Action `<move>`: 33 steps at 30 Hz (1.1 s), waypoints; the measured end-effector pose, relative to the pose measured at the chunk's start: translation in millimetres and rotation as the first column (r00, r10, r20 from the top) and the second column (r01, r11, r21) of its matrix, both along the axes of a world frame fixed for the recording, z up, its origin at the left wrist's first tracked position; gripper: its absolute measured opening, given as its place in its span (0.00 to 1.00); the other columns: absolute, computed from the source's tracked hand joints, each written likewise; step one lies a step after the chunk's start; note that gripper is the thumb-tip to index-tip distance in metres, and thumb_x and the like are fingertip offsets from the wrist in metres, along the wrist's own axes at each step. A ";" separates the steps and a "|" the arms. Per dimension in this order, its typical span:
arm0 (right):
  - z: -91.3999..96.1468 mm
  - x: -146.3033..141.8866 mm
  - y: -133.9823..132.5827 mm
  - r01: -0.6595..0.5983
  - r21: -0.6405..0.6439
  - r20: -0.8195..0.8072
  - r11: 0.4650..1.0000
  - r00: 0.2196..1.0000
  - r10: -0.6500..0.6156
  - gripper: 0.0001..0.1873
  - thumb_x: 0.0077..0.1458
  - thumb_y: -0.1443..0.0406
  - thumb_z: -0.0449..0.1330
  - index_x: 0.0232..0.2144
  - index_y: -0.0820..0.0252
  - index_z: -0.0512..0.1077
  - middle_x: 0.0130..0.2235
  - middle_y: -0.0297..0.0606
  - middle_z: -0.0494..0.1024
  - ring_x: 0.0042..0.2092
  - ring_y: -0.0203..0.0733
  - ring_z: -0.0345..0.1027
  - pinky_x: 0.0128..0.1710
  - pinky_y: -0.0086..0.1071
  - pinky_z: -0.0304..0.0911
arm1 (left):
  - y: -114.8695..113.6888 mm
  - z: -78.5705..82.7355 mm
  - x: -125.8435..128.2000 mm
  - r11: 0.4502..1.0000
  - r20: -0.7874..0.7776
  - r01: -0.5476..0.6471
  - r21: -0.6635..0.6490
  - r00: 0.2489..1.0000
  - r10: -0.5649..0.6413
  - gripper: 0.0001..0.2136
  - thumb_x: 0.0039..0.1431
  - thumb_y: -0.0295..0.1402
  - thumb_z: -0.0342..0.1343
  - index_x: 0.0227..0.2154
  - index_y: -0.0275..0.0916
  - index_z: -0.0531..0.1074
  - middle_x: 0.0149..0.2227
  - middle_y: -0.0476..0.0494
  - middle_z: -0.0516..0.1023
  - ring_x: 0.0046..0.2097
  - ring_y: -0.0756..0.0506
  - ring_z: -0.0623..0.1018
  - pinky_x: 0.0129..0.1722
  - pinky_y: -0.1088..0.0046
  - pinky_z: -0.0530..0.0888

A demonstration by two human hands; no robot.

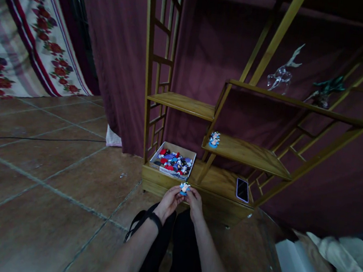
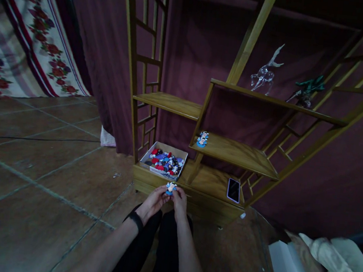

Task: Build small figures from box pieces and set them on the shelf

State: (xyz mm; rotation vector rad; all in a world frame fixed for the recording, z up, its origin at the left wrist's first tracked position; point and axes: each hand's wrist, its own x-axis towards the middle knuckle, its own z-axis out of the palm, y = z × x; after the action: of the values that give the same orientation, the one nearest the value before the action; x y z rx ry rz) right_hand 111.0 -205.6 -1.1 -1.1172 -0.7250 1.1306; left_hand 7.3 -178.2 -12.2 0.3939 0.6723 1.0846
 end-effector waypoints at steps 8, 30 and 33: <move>-4.9 1.6 2.5 -0.026 0.008 -0.016 1.000 1.000 0.026 0.17 0.37 0.55 0.64 0.30 0.58 0.74 0.33 0.36 0.76 0.34 0.40 0.69 0.34 0.32 0.66 | -1.8 0.3 -1.4 1.000 -0.014 0.014 0.015 1.000 -0.014 0.08 0.47 0.24 0.60 0.33 0.34 0.72 0.26 0.45 0.76 0.25 0.53 0.75 0.28 0.80 0.72; -5.8 -0.9 2.2 -0.047 0.026 -0.042 0.999 0.998 0.048 0.13 0.38 0.58 0.64 0.29 0.57 0.74 0.34 0.35 0.77 0.36 0.41 0.69 0.36 0.33 0.65 | -1.5 -3.4 -0.7 1.000 -0.007 -0.013 0.014 1.000 0.013 0.08 0.48 0.24 0.60 0.33 0.35 0.71 0.26 0.46 0.76 0.24 0.54 0.74 0.26 0.80 0.71; -5.8 -0.2 1.7 -0.042 0.024 -0.055 0.999 0.998 0.043 0.14 0.38 0.58 0.64 0.30 0.57 0.74 0.34 0.35 0.77 0.35 0.40 0.69 0.35 0.33 0.65 | -1.4 -2.6 -0.9 1.000 -0.010 0.001 0.025 1.000 -0.001 0.08 0.48 0.23 0.60 0.33 0.34 0.71 0.27 0.45 0.76 0.26 0.53 0.74 0.26 0.80 0.71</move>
State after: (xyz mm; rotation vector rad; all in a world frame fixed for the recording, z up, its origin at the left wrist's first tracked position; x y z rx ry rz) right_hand 110.8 -203.9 -6.9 -1.0520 -0.7197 1.1820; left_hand 6.4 -179.6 -14.7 0.4209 0.6679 1.0918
